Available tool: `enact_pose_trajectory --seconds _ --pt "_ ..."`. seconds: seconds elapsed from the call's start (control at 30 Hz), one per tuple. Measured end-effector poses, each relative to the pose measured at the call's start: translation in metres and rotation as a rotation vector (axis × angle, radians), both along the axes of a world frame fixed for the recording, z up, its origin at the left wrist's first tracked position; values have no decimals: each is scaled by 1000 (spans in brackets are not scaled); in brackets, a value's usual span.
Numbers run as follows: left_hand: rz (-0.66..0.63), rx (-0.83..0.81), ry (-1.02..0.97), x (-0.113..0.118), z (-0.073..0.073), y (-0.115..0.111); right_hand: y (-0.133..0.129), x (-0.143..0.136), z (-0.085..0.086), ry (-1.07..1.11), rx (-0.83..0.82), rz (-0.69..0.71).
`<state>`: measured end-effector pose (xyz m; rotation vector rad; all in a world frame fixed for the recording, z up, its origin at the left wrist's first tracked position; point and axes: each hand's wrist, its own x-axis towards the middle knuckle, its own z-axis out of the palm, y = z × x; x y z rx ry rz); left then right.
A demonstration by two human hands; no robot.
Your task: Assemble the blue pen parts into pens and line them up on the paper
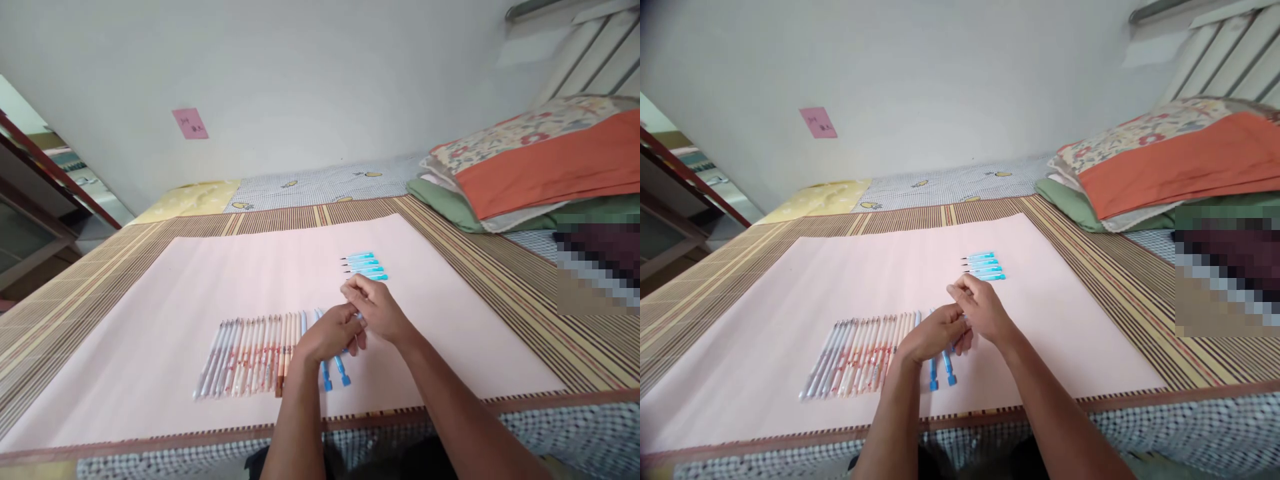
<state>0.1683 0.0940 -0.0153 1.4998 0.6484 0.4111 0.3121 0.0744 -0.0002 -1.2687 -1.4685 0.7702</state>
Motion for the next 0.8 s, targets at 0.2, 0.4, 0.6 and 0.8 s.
enact_pose_trajectory --seconds 0.2,0.4,0.6,0.8 --pt "130 1 -163 -8 12 7 4 5 -7 398 75 -128" --pt "447 83 -208 -30 14 18 -15 21 -29 -16 -162 -156" --pt "560 85 -204 -30 10 21 -27 -14 -29 -738 -345 -101" --pt "591 89 -226 -28 10 21 -20 -10 -31 -851 -386 -127"
